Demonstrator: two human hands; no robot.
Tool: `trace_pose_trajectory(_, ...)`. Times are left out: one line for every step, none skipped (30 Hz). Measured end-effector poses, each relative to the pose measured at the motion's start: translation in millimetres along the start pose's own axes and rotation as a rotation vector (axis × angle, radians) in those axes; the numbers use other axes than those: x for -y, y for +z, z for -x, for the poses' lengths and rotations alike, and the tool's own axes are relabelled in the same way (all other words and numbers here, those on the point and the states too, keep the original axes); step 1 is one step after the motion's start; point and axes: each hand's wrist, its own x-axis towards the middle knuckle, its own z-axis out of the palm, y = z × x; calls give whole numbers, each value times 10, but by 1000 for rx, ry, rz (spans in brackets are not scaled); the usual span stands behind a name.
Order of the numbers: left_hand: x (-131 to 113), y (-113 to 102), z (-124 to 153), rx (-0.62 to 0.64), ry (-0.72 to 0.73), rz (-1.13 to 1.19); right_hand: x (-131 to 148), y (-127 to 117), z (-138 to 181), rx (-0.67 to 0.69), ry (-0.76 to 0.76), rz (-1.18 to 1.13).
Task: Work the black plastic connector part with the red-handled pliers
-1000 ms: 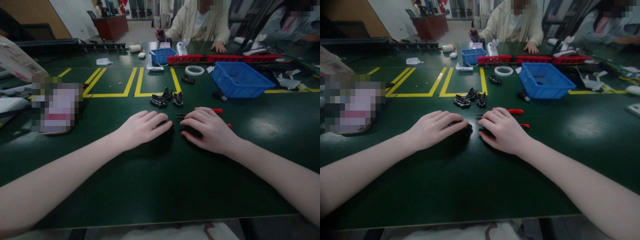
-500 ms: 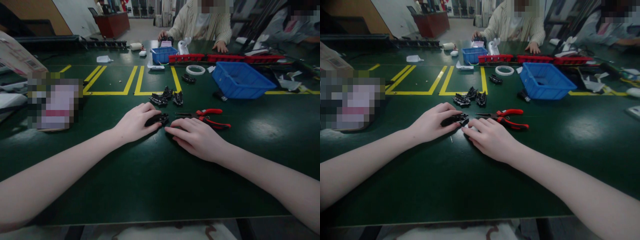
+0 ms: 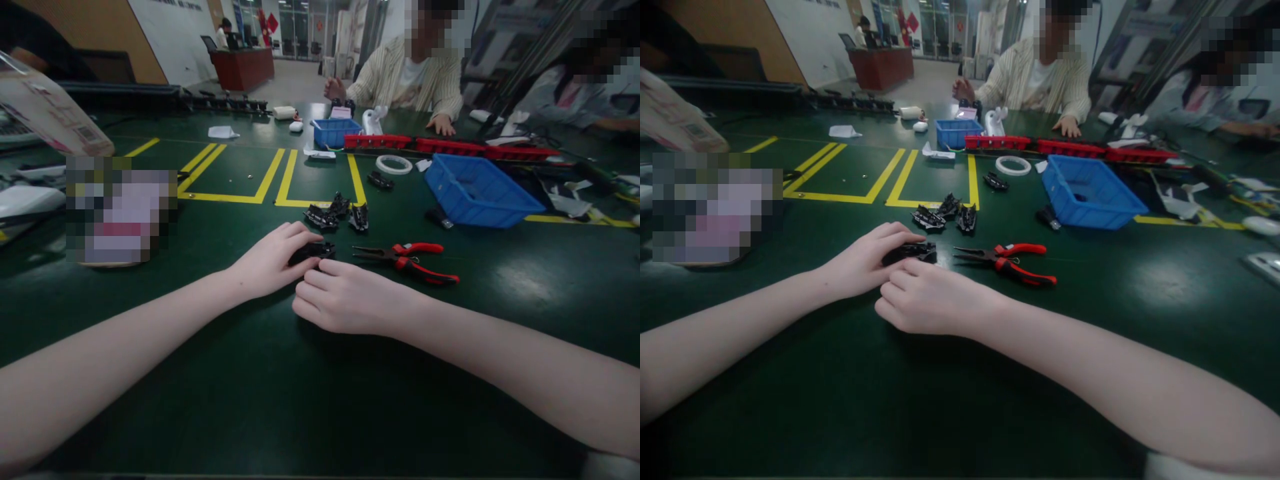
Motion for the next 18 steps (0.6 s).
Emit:
trace_pose_trajectory(3, 0, -1, 1, 4, -3, -7, -3, 17, 8, 1, 5)
trace_pose_trajectory(6, 1, -2, 1, 8, -6, -18, -4, 41, 14, 10, 1)
trace_pose_trajectory(7, 2, -2, 1, 14, -8, -35, -4, 70, 15, 23, -17)
trace_pose_trajectory(6, 2, -1, 0, 23, -8, -58, -3, 104, 5, 45, -53)
trace_pose_trajectory(1, 2, 0, 2, 31, -7, -86, -2, 145, -16, 77, -111)
trace_pose_trajectory(-9, 1, 3, 9, 37, -3, -119, 0, 190, -41, 120, -192)
trace_pose_trajectory(-22, 0, 7, 20, 44, 2, -154, 1, 237, -93, 193, -289)
trace_pose_trajectory(-38, -2, 12, 33, 53, 8, -189, 4, 286, -145, 276, -393)
trace_pose_trajectory(-55, -3, 17, 48, 64, 14, -221, 9, 332, -190, 345, -493)
trace_pose_trajectory(-72, -3, 23, 63, 76, 17, -249, 17, 373, -248, 422, -574)
trace_pose_trajectory(-87, -4, 30, 78, 89, 18, -272, 29, 407, -280, 493, -637)
trace_pose_trajectory(-100, -4, 35, 89, 99, 15, -289, 43, 433, -299, 550, -678)
trace_pose_trajectory(-109, -4, 40, 99, 105, 10, -300, 59, 451, -308, 597, -707)
trace_pose_trajectory(-116, -5, 43, 106, 109, 5, -307, 75, 462, -304, 627, -725)
trace_pose_trajectory(-120, -7, 45, 111, 112, 1, -309, 88, 468, -298, 643, -735)
trace_pose_trajectory(-122, -9, 45, 112, 115, 0, -309, 97, 469, -292, 650, -742)
trace_pose_trajectory(-123, -11, 44, 112, 118, 2, -306, 103, 469, -291, 659, -748)
trace_pose_trajectory(-122, -13, 43, 110, 122, 6, -302, 104, 467, -298, 672, -758)
